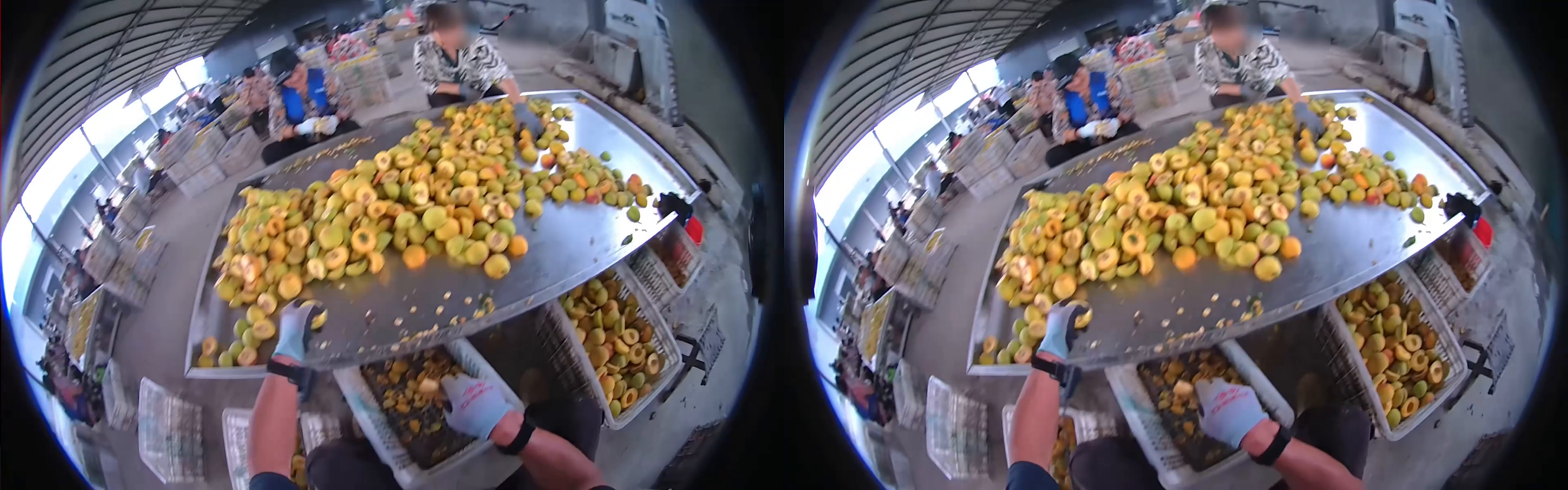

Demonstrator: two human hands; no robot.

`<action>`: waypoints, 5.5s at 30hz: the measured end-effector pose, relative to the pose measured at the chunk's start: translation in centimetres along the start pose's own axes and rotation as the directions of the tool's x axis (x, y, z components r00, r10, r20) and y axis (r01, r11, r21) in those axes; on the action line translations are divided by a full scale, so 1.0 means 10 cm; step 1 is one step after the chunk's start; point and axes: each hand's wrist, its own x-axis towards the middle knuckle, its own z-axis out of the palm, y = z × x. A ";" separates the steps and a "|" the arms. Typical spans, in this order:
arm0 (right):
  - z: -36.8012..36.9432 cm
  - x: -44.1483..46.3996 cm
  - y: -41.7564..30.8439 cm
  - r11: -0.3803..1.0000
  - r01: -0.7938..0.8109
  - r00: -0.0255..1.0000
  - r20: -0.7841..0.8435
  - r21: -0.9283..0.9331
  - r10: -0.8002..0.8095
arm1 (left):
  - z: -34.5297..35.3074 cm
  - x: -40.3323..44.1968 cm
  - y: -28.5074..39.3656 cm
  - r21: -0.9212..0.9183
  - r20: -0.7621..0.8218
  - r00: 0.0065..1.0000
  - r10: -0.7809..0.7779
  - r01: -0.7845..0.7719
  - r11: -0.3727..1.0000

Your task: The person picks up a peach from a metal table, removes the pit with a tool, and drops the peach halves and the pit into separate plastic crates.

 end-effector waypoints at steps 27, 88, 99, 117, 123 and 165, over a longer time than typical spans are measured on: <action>0.03 -0.02 -0.05 0.970 0.096 0.957 -0.288 0.224 -0.028 | 1.43 -1.82 0.29 -0.515 0.324 0.856 0.404 -0.199 0.834; 0.30 0.09 -0.01 0.941 0.062 0.997 -0.066 0.334 -0.043 | 1.38 -1.62 -0.10 -0.189 0.286 0.793 0.538 -0.504 0.843; 0.50 0.12 -0.14 0.851 0.156 0.940 -0.341 0.501 0.029 | 1.55 -1.71 0.00 -0.812 0.240 0.959 0.152 0.113 0.572; 0.39 0.14 -0.12 0.852 0.192 0.956 -0.288 0.487 -0.051 | 1.49 -1.80 0.07 -0.767 0.180 0.939 0.292 -0.051 0.639; 0.51 0.15 0.11 0.939 0.219 0.966 -0.197 0.264 -0.170 | 1.38 -1.76 0.00 -0.243 0.206 0.795 0.570 -0.523 0.817; 0.47 0.18 -0.16 0.889 0.233 0.904 -0.425 0.395 -0.049 | 1.42 -1.80 0.20 -0.930 0.256 0.943 0.214 0.179 0.322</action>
